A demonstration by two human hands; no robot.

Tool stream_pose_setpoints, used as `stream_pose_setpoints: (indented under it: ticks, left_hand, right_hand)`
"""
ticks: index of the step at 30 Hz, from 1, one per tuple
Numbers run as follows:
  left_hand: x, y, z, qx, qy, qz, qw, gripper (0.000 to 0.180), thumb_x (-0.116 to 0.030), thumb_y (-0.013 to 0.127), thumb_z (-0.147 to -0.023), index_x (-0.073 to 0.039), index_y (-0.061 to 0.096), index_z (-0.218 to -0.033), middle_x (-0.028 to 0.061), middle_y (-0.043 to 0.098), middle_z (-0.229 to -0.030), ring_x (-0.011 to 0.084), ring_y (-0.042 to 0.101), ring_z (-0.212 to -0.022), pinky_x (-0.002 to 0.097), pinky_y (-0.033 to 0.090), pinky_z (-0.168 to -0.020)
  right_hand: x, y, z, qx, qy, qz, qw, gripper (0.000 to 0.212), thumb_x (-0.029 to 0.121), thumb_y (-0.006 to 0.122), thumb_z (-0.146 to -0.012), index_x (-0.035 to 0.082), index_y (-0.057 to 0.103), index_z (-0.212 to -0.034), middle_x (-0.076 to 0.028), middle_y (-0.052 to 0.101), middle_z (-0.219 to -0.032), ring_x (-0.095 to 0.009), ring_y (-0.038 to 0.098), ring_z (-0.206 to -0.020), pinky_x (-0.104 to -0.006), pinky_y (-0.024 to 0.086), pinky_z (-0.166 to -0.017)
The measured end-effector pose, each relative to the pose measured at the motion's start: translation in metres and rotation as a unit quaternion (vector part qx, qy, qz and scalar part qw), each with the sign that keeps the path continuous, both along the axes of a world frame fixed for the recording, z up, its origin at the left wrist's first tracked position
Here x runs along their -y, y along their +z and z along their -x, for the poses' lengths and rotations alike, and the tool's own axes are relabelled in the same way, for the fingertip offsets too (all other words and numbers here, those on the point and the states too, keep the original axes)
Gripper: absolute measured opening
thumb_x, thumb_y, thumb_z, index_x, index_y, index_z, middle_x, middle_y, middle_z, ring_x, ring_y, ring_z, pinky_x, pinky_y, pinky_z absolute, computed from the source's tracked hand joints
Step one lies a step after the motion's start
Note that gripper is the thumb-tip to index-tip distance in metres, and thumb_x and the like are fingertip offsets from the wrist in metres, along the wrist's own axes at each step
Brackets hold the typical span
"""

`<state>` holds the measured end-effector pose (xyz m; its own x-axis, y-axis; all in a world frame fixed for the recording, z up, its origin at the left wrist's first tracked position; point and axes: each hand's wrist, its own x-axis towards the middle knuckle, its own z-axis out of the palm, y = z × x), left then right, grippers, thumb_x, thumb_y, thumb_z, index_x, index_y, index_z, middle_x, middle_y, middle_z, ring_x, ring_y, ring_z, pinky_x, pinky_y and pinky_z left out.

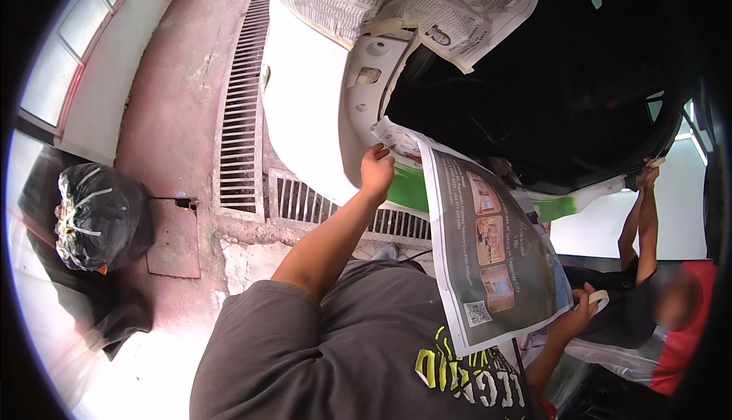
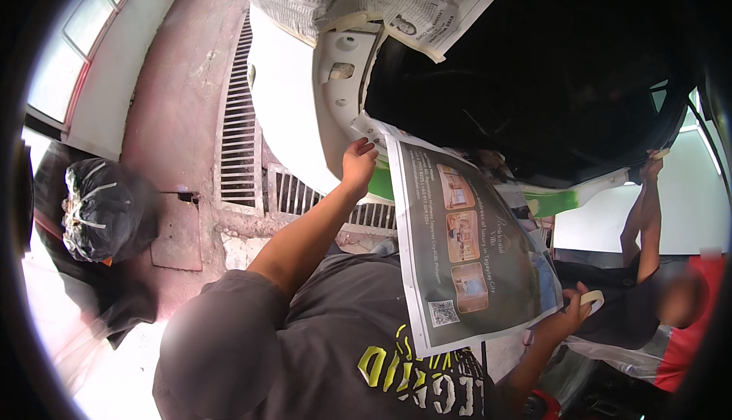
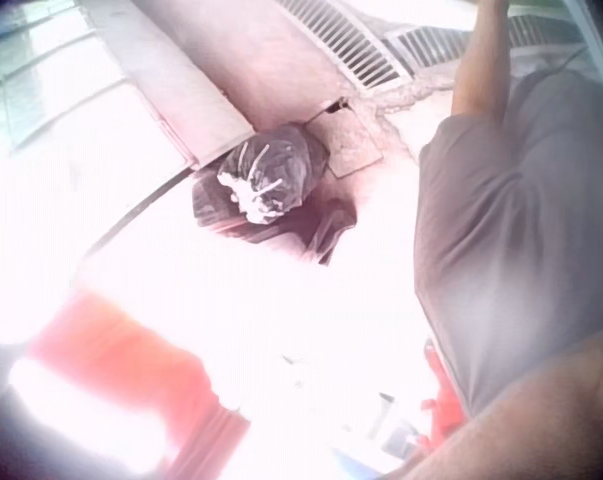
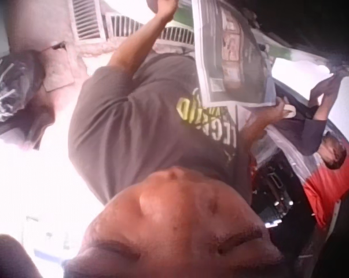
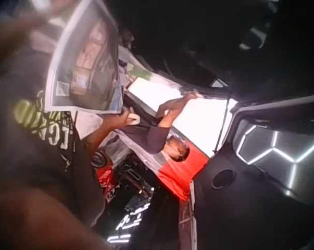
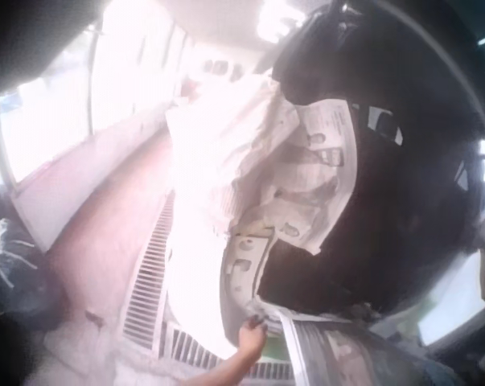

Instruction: The person tapes newspaper sheets onto the rear window and bumper of a red car using masking tape. They smooth the paper and secure the edges to cover the surfaces.

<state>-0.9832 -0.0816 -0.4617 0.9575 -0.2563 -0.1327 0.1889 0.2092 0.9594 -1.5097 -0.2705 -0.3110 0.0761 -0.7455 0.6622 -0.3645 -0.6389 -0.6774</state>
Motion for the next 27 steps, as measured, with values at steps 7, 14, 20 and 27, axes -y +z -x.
stream_pose_setpoints:
  ticks: [7, 14, 20, 27]
  left_hand:
    - [0.01, -0.027, -0.001, 0.054, 0.024, 0.096, 0.994, 0.034, -0.017, 0.064, -0.1, 0.0, 0.065, -0.129, 0.0187, 0.072, -0.124, 0.0297, 0.069, -0.12, 0.0418, 0.053, -0.102]
    - [-0.005, 0.004, 0.03, 0.303, 0.06, -0.094, 0.946, 0.055, -0.014, 0.071, -0.092, -0.004, 0.059, -0.145, 0.0208, 0.066, -0.138, 0.0424, 0.06, -0.131, 0.0465, 0.049, -0.111]
    - [-0.019, 0.021, 0.03, 0.382, 0.093, -0.111, 0.913, 0.064, -0.003, 0.069, -0.091, -0.009, 0.056, -0.152, 0.0211, 0.06, -0.145, 0.0421, 0.057, -0.134, 0.0483, 0.049, -0.111]
    - [-0.011, 0.032, 0.023, 0.395, 0.07, -0.238, 0.885, 0.068, 0.001, 0.062, -0.085, -0.012, 0.057, -0.152, 0.0232, 0.056, -0.136, 0.0477, 0.058, -0.118, 0.0549, 0.051, -0.102]
  right_hand:
    - [-0.006, 0.025, -0.01, 0.051, -0.011, -0.068, 0.996, 0.009, 0.003, 0.071, -0.086, 0.001, 0.077, -0.092, -0.022, 0.067, -0.127, -0.035, 0.064, -0.114, -0.047, 0.055, -0.097]
    - [0.017, 0.009, 0.02, 0.01, -0.021, -0.065, 0.998, 0.01, 0.002, 0.067, -0.09, 0.0, 0.076, -0.093, -0.024, 0.067, -0.13, -0.035, 0.064, -0.113, -0.0453, 0.055, -0.098]
    - [0.021, 0.008, 0.014, -0.046, 0.0, -0.01, 0.999, 0.011, 0.005, 0.069, -0.088, -0.003, 0.075, -0.092, -0.022, 0.065, -0.131, -0.032, 0.063, -0.112, -0.0422, 0.054, -0.096]
    - [-0.029, 0.04, -0.027, 0.256, -0.003, -0.202, 0.945, 0.011, 0.006, 0.068, -0.087, -0.004, 0.073, -0.089, -0.021, 0.065, -0.13, -0.031, 0.062, -0.113, -0.0416, 0.053, -0.095]
